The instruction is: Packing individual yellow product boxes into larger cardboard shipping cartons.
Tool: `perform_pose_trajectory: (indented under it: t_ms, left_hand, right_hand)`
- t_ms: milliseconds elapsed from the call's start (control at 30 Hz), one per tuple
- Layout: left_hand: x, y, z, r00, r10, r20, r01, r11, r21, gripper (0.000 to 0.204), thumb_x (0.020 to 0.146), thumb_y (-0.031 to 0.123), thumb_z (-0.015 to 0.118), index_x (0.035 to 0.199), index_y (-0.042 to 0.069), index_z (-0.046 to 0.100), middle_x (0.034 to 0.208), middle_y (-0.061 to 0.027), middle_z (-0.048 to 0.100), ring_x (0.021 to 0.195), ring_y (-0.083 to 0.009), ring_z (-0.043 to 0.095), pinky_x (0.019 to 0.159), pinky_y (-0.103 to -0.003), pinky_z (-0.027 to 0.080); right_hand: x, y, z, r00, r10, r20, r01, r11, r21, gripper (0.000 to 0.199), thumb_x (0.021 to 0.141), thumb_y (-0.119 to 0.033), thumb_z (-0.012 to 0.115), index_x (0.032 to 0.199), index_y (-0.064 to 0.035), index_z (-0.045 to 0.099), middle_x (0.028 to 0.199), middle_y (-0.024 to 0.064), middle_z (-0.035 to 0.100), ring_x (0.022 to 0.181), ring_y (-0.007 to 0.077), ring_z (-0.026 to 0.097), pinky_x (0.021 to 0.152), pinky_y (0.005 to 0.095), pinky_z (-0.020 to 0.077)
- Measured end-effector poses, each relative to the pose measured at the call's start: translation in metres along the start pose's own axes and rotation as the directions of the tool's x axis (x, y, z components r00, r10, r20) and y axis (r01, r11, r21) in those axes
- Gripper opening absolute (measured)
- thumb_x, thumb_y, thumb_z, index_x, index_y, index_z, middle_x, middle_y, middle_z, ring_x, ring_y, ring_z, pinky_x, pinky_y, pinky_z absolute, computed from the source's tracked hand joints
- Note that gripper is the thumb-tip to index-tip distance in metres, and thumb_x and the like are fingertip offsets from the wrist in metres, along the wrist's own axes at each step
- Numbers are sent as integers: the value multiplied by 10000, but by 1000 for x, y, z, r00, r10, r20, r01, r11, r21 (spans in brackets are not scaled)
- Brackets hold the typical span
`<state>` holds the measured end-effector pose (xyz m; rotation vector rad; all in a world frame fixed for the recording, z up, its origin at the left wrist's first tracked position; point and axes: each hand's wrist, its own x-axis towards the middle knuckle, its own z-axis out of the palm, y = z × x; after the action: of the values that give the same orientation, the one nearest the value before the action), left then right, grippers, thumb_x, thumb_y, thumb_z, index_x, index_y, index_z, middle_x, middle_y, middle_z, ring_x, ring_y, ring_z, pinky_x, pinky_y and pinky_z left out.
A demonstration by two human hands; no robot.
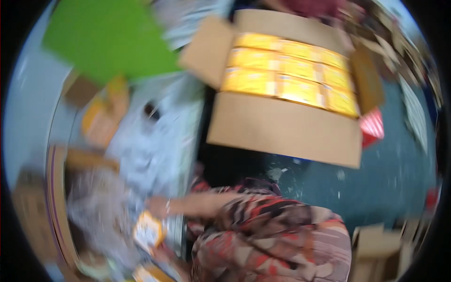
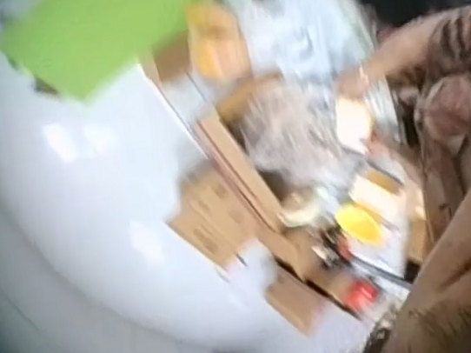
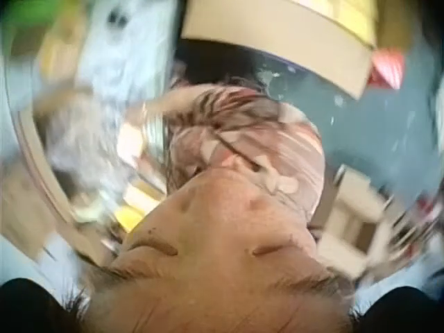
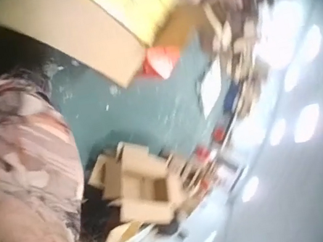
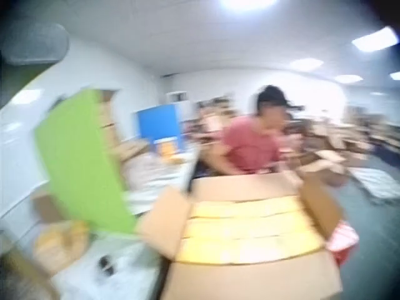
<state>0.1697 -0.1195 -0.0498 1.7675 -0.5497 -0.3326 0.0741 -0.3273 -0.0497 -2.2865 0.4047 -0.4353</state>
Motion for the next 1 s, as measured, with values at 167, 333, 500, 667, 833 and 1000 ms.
perform_pose_trajectory:
  t_ms: [167,333,500,667,833,1000]
  left_hand:
    - [-11,36,58,931,-299,-211,145,831,-537,240,764,196,550,914,38,448,875,-80,527,776,-212,545,599,-325,489]
    - [-23,62,46,872,-356,-336,131,831,-541,243,783,204,523,945,37,453,846,-72,538,718,-175,562,524,-272,491]
    - [-31,60,46,887,-355,-295,142,818,-557,240,796,232,498,956,59,453,861,-86,554,735,-195,575,568,-300,504]
    - [-52,61,46,866,-461,-193,119,566,-816,254,808,226,476,980,44,435,900,-103,544,768,-209,564,608,-327,494]
    - [-93,65,18,876,-470,-106,24,262,-965,343,815,271,449,1070,45,403,993,-97,518,894,-211,521,759,-370,457]
    - [-131,70,-5,858,-479,-185,-4,353,-935,365,822,275,431,1111,54,401,1079,-79,481,948,-209,495,763,-353,452]
  right_hand:
    - [-28,3,-52,994,-85,66,101,950,-297,358,553,-206,607,887,-114,515,894,108,455,798,268,488,636,334,441]
    - [-20,-31,-54,976,-113,184,143,977,-158,343,587,-202,624,883,-66,517,881,133,466,758,260,521,668,321,445]
    - [-15,-42,-51,915,23,403,-112,973,201,292,667,-123,580,929,-23,498,919,131,520,774,235,545,678,290,449]
    - [-27,-71,-40,913,-29,408,-379,317,869,381,776,2,441,1145,-5,347,958,82,529,881,141,517,727,249,438]
    - [-10,-86,-67,951,-25,310,-210,682,700,335,761,-70,509,1080,-9,428,897,106,556,795,186,553,719,245,428]
    - [73,-47,-23,974,-228,-17,228,971,77,440,693,-259,588,1064,-57,464,993,153,503,945,268,467,802,345,368]
